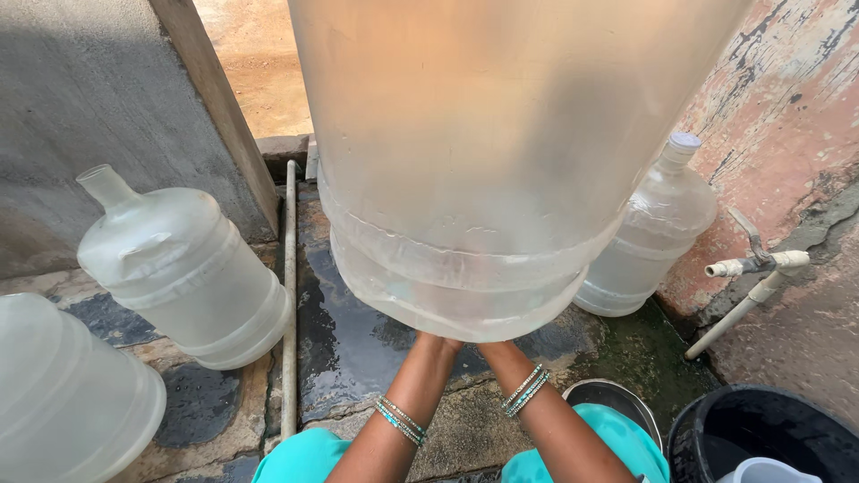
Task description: The person cleans the inside of a large plastic water jug using a toothbrush and water. They scrub the interior walls and neck of the jug, rinse it, and then place the toothbrush inside the jug.
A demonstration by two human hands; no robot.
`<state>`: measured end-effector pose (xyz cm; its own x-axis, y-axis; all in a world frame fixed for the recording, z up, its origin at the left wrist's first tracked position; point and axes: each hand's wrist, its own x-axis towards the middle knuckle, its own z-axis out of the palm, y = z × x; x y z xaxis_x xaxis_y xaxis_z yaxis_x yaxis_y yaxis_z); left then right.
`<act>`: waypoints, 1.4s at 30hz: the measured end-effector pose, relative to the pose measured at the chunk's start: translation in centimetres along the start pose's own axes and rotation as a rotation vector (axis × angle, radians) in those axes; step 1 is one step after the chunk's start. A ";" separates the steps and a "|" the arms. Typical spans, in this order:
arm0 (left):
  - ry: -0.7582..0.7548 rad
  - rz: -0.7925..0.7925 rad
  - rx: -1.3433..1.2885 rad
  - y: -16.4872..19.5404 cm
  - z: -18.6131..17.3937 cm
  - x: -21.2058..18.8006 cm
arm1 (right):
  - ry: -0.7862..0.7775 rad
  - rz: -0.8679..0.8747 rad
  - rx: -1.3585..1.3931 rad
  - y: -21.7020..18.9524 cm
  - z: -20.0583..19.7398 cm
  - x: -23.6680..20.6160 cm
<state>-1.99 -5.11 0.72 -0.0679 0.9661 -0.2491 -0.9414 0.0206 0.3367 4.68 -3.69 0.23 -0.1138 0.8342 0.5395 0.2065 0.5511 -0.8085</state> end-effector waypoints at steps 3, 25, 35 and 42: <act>-0.007 0.038 -0.024 -0.4 -0.3 -0.4 | 0.049 -0.005 0.010 1.1 -2.5 1.9; -0.033 0.053 0.082 -1.5 0.5 0.1 | 0.070 0.069 -0.088 4.4 -1.5 -0.9; -0.027 0.097 0.056 -0.8 0.0 0.5 | 0.064 0.078 -0.109 4.8 -1.7 -0.5; 0.039 0.218 0.068 -0.4 -0.3 0.1 | 0.186 0.087 -0.010 5.6 -1.5 2.8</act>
<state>-1.70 -5.07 0.22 -0.2808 0.9391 -0.1980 -0.8786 -0.1685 0.4468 6.96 1.72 -2.40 0.0859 0.8601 0.5028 0.2174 0.4764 -0.8520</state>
